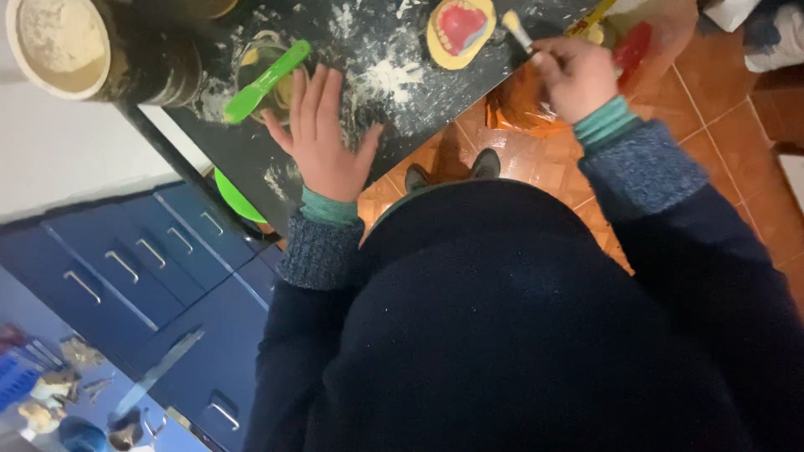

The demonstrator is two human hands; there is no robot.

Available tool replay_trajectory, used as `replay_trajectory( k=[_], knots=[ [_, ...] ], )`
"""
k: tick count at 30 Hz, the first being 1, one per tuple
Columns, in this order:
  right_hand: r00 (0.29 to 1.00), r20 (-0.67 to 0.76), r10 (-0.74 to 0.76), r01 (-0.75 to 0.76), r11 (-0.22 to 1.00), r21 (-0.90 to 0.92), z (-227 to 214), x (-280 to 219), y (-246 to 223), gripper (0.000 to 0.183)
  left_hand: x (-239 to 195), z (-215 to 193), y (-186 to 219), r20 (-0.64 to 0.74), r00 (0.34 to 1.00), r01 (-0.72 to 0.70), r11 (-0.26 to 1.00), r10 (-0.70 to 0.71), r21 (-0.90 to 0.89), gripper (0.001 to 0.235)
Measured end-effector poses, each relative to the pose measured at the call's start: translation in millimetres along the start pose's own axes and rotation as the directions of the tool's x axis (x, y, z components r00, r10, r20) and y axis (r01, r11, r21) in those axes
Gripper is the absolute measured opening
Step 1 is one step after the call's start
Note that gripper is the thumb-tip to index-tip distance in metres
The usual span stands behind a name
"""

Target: Waxing and refining a denture base on a dental model and mixing dental materials.

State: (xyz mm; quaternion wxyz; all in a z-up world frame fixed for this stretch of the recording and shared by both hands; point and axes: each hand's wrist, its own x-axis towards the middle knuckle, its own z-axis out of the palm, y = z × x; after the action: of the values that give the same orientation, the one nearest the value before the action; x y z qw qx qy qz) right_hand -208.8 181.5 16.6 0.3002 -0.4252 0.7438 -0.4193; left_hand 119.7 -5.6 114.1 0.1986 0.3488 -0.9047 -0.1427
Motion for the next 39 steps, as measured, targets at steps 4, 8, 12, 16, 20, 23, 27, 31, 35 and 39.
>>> replay_trajectory(
  k=[4,8,12,16,20,23,27,31,35,39],
  knots=[
    [0.991,-0.024,-0.130,0.126,0.986,-0.110,-7.4,11.6,-38.1,0.017,-9.8,-11.3,-35.8,-0.045,0.996,0.079,0.991,-0.075,0.105,0.093],
    [0.886,0.112,-0.450,0.463,0.849,-0.256,24.7,37.4,-109.3,0.015,-9.3,-23.2,-71.1,-0.092,0.974,0.221,0.957,-0.207,0.190,0.118],
    [0.786,0.304,-0.538,0.617,0.713,-0.334,106.2,65.5,-138.3,0.027,0.3,3.6,-103.9,-0.099,0.971,0.237,0.925,-0.217,0.298,0.125],
    [0.680,0.344,-0.647,0.731,0.559,-0.391,160.0,83.0,-174.4,0.030,15.8,22.7,-105.6,-0.142,0.976,0.199,0.945,-0.167,0.258,0.102],
    [0.680,0.462,-0.569,0.710,0.358,-0.606,172.7,87.6,-182.3,0.016,20.0,25.8,-102.3,-0.206,0.966,0.202,0.955,-0.157,0.219,0.094],
    [0.734,0.489,-0.470,0.672,0.403,-0.621,147.9,82.4,-196.5,0.016,18.5,35.3,-105.2,-0.257,0.958,0.191,0.954,-0.129,0.233,0.091],
    [0.737,0.472,-0.484,0.672,0.456,-0.583,89.1,86.0,-194.3,0.024,15.0,33.4,-108.3,-0.161,0.970,0.214,0.957,-0.183,0.197,0.096],
    [0.901,0.091,-0.423,0.433,0.873,-0.223,5.6,74.0,-120.8,0.012,15.7,22.9,-86.4,-0.113,0.982,0.174,0.952,-0.150,0.252,0.118],
    [0.969,-0.114,-0.220,0.203,0.968,-0.146,-34.6,45.3,14.1,0.016,22.3,46.9,-51.2,-0.125,0.989,-0.053,0.979,0.079,0.195,0.117],
    [0.966,-0.146,-0.212,0.176,0.958,-0.226,-21.3,22.7,10.3,0.019,40.7,86.5,-12.1,0.040,0.989,-0.146,0.989,0.145,0.019,0.115]
  ],
)
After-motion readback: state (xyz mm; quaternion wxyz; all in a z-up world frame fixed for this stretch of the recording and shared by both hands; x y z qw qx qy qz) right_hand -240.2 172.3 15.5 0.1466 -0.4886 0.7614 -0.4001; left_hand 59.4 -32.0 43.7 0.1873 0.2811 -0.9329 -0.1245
